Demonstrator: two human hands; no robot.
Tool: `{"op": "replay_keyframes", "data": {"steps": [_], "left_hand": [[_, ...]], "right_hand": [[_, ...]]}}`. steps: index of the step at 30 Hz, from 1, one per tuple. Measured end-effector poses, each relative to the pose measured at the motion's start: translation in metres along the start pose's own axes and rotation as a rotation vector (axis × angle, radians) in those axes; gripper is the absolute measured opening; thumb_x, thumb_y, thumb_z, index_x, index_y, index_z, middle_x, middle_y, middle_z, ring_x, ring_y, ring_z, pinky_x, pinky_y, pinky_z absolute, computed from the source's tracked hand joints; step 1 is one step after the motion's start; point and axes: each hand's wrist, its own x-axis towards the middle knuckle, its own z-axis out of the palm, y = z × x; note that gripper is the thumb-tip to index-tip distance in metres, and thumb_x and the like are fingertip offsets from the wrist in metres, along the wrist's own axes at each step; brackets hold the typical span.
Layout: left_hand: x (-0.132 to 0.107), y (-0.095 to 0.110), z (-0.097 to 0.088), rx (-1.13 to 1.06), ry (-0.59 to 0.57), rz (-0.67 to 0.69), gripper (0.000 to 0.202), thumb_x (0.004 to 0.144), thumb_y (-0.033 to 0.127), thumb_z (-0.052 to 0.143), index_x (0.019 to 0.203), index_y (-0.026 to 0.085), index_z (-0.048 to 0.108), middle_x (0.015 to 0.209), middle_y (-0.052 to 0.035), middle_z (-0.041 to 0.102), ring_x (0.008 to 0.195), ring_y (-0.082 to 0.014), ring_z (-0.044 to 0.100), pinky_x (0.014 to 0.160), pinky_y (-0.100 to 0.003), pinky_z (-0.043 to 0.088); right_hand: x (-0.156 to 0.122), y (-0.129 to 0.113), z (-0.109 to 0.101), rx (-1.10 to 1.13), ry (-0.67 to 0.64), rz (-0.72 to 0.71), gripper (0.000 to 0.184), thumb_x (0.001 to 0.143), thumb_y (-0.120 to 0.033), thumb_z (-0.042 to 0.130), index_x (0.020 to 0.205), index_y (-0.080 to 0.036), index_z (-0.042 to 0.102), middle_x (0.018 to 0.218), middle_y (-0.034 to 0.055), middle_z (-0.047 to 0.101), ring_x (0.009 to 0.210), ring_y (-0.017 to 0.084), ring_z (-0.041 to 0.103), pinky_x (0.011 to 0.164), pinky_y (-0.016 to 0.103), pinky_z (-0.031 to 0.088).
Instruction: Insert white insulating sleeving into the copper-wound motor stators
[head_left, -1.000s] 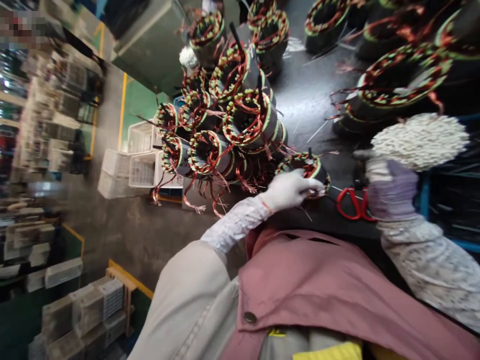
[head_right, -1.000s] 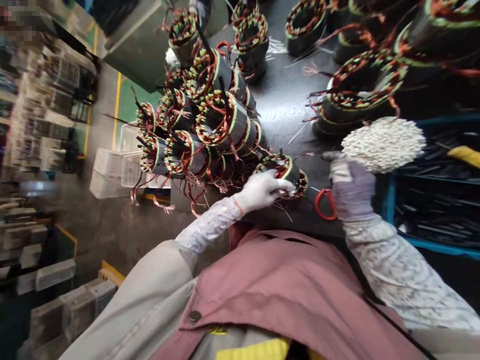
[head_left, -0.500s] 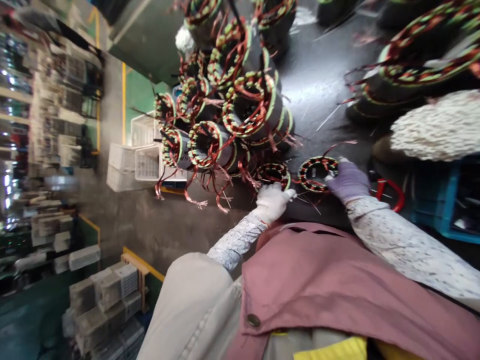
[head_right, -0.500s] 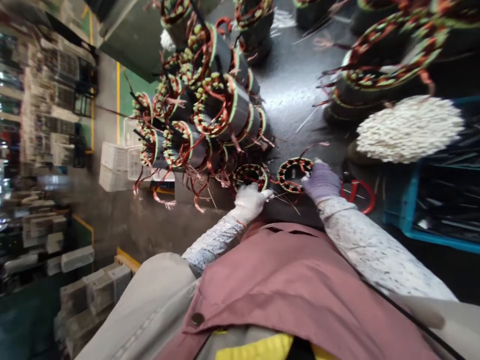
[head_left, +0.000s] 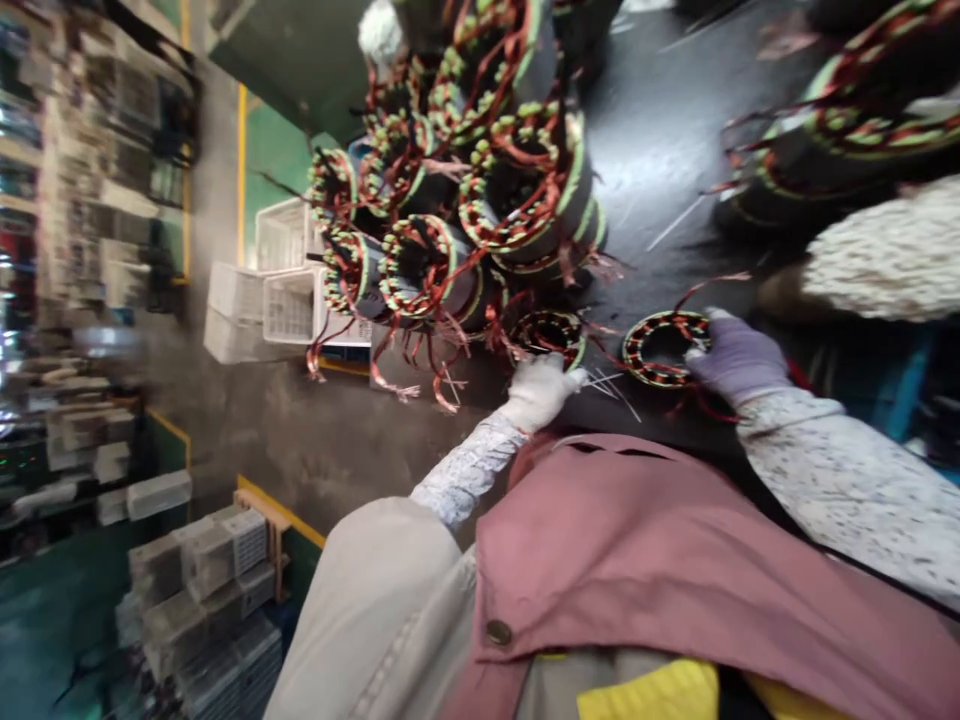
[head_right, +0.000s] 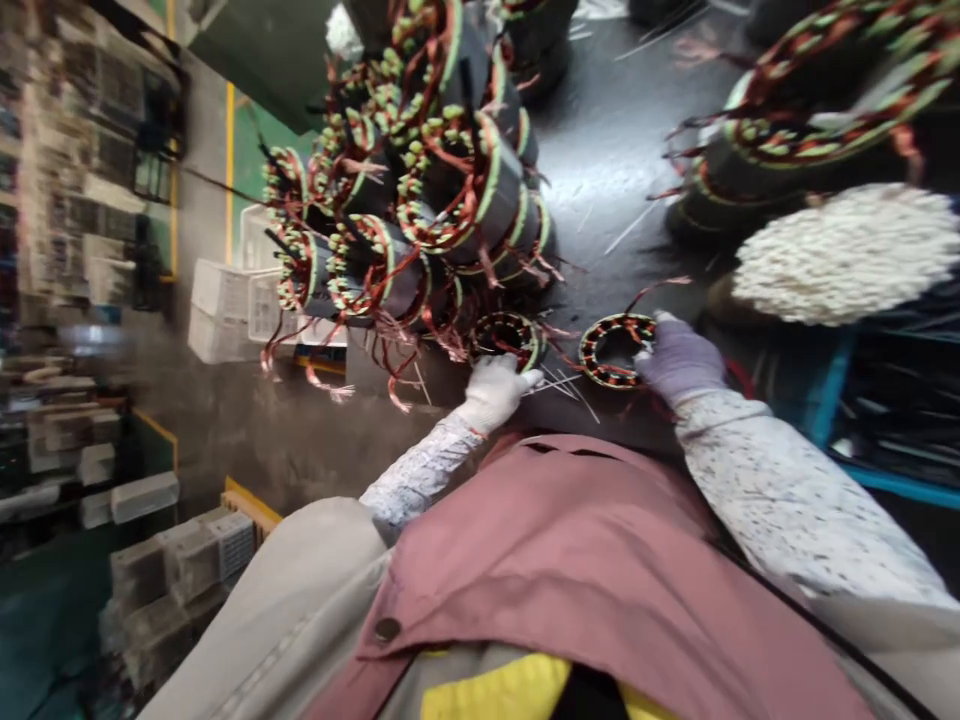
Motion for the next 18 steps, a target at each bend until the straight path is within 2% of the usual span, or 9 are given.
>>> {"op": "replay_keyframes", "data": {"steps": [3,5,7,9,11,13,14,16,18], "left_hand": [[-0.008,0.000,0.003,0.061,-0.011,0.024,0.035,0.099,0.041,0.045,0.121,0.026,0.068,0.117,-0.0103,0.064,0.109,-0.0250,0.056,0.095,-0.037,0.038],[-0.011,0.003,0.007,0.081,-0.022,0.059,0.033,0.098,0.040,0.047,0.121,0.028,0.068,0.117,-0.0093,0.065,0.108,-0.0244,0.056,0.096,-0.037,0.037],[-0.014,0.008,0.013,0.072,-0.018,0.063,0.034,0.099,0.040,0.046,0.119,0.027,0.070,0.113,-0.0092,0.066,0.104,-0.0237,0.057,0.093,-0.037,0.039],[-0.018,0.010,0.019,0.057,0.021,0.065,0.033,0.099,0.041,0.047,0.117,0.028,0.071,0.108,-0.0094,0.067,0.099,-0.0230,0.058,0.090,-0.037,0.040],[-0.023,0.009,0.026,0.058,0.080,0.075,0.031,0.098,0.040,0.049,0.114,0.029,0.073,0.104,-0.0094,0.068,0.095,-0.0224,0.059,0.088,-0.037,0.040],[-0.030,0.005,0.034,0.076,0.120,0.106,0.029,0.097,0.039,0.050,0.110,0.029,0.074,0.100,-0.0096,0.068,0.094,-0.0226,0.059,0.086,-0.037,0.041],[-0.034,0.003,0.038,0.087,0.132,0.128,0.028,0.097,0.037,0.051,0.109,0.029,0.074,0.099,-0.0097,0.068,0.094,-0.0229,0.060,0.085,-0.037,0.041],[-0.043,-0.003,0.046,0.099,0.154,0.165,0.026,0.097,0.035,0.051,0.108,0.030,0.075,0.098,-0.0096,0.068,0.094,-0.0230,0.060,0.084,-0.037,0.040],[-0.051,-0.010,0.053,0.095,0.174,0.186,0.026,0.097,0.034,0.051,0.108,0.030,0.074,0.099,-0.0095,0.068,0.093,-0.0222,0.060,0.083,-0.037,0.040]], "right_hand": [[-0.008,0.003,-0.013,0.055,-0.108,0.092,0.060,0.092,-0.025,0.045,0.149,-0.007,0.038,0.142,0.0227,0.052,0.121,0.032,0.060,0.098,0.041,0.048],[-0.021,0.001,-0.018,0.078,-0.008,0.056,0.062,0.090,-0.024,0.047,0.147,-0.001,0.039,0.144,0.0276,0.048,0.129,0.036,0.053,0.103,0.047,0.046],[-0.037,-0.006,-0.017,0.162,0.182,-0.137,0.060,0.090,-0.028,0.049,0.141,0.002,0.045,0.147,0.0293,0.044,0.138,0.037,0.044,0.113,0.050,0.037],[-0.049,-0.019,-0.008,0.335,0.247,-0.398,0.055,0.091,-0.034,0.047,0.137,-0.003,0.052,0.146,0.0247,0.049,0.139,0.032,0.043,0.118,0.047,0.033],[-0.053,-0.039,0.004,0.497,0.065,-0.507,0.050,0.093,-0.038,0.042,0.133,-0.012,0.057,0.137,0.0181,0.059,0.131,0.029,0.053,0.114,0.045,0.040],[-0.050,-0.058,0.017,0.546,-0.159,-0.463,0.049,0.093,-0.039,0.039,0.131,-0.017,0.060,0.131,0.0146,0.065,0.125,0.029,0.059,0.109,0.044,0.045],[-0.046,-0.066,0.022,0.536,-0.224,-0.435,0.049,0.093,-0.039,0.037,0.130,-0.017,0.060,0.129,0.0141,0.066,0.124,0.029,0.059,0.109,0.045,0.045],[-0.040,-0.074,0.031,0.487,-0.245,-0.454,0.049,0.093,-0.037,0.037,0.131,-0.016,0.060,0.131,0.0146,0.064,0.127,0.030,0.057,0.111,0.046,0.043],[-0.035,-0.072,0.038,0.420,-0.196,-0.533,0.049,0.092,-0.034,0.040,0.133,-0.015,0.059,0.136,0.0159,0.061,0.130,0.030,0.055,0.114,0.046,0.041]]}}
